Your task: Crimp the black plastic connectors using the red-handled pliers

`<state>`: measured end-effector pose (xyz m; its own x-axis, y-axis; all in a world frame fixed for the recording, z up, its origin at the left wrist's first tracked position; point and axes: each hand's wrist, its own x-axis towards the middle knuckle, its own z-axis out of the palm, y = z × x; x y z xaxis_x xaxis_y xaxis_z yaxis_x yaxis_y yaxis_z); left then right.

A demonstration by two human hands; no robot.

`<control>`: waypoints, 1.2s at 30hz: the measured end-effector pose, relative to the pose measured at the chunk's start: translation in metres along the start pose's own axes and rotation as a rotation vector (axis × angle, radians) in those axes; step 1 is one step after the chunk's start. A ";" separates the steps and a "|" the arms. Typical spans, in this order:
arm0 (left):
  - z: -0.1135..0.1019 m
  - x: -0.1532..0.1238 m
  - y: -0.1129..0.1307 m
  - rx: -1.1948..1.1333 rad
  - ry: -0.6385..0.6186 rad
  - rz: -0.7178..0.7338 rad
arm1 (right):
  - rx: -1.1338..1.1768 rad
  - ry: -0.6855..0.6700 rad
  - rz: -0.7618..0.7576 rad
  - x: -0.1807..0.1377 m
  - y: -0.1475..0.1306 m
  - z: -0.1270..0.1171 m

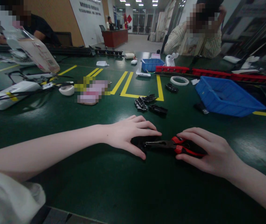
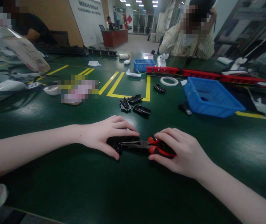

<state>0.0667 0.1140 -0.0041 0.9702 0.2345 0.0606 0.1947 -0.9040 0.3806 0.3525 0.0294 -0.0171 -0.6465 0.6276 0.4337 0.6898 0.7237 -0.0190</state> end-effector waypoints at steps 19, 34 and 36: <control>0.003 -0.002 0.001 -0.147 0.128 -0.017 | -0.069 0.026 -0.005 -0.003 0.009 -0.002; 0.007 0.002 0.009 -0.065 0.161 -0.131 | -0.071 0.002 -0.009 0.003 0.004 -0.001; 0.003 0.000 0.012 -0.012 0.189 -0.115 | -0.074 -0.002 0.000 0.002 0.005 -0.001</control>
<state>0.0693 0.1024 -0.0022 0.8972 0.3998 0.1878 0.2999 -0.8635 0.4056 0.3551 0.0338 -0.0158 -0.6471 0.6283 0.4319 0.7120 0.7006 0.0476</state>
